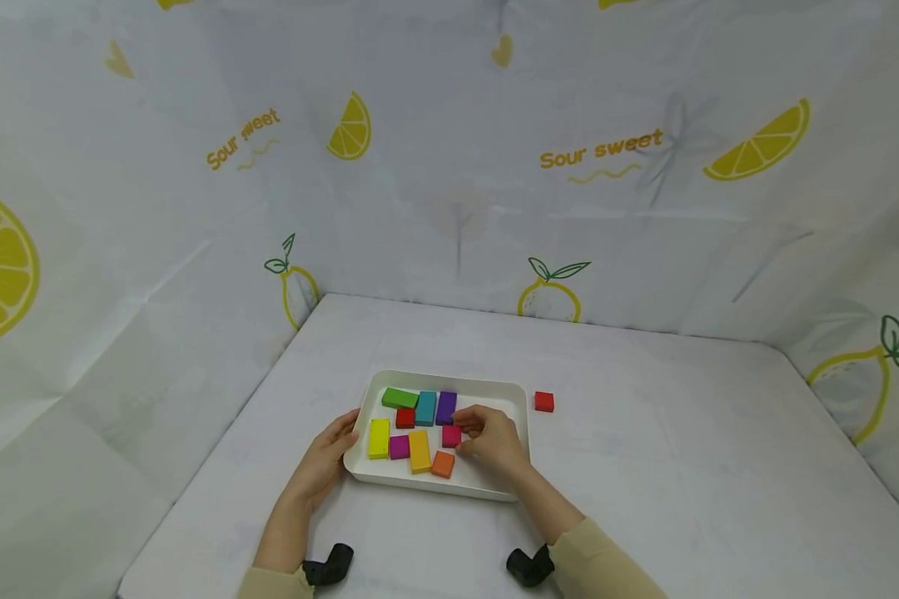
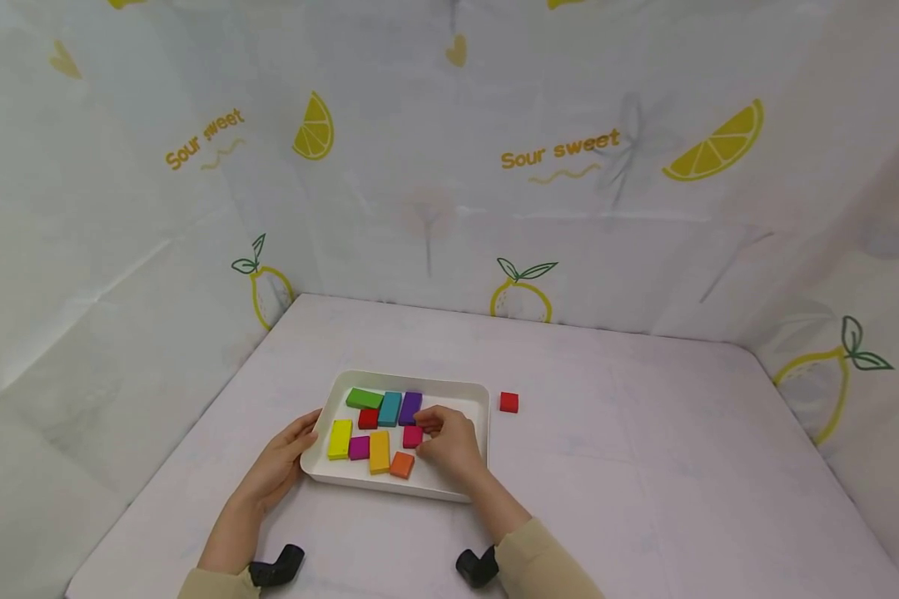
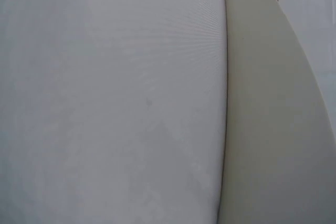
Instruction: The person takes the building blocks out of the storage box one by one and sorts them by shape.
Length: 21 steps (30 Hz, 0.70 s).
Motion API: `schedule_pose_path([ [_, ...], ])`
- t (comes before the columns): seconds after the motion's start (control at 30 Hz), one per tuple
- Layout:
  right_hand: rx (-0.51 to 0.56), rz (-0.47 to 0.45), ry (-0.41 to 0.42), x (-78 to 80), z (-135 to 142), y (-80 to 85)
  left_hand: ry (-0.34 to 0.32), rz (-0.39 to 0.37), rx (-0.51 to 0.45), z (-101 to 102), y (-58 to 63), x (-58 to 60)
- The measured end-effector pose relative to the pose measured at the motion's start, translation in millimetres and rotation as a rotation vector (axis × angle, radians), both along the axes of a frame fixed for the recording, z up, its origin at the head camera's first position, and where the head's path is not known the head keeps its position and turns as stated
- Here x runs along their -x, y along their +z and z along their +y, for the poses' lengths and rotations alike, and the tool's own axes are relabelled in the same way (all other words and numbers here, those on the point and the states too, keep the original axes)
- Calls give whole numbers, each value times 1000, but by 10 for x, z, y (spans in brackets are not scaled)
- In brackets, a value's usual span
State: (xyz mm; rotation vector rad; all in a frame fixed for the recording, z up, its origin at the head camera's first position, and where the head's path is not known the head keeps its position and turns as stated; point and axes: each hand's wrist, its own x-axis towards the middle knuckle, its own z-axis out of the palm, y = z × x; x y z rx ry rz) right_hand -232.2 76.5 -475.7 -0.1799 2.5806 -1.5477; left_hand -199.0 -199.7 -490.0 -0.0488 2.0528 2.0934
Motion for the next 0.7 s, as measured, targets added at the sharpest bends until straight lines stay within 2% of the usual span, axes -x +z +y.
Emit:
schedule_pose_path([
  [0.3, -3, -9, -7, -18, -1, -10, 0, 0, 8, -4, -23, 0],
  [0.43, 1, -16, -32, -12, 2, 25, -6, 3, 9, -10, -15, -7],
  [0.7, 7, 28, -76, 45, 83, 129, -9, 9, 2, -13, -12, 7],
])
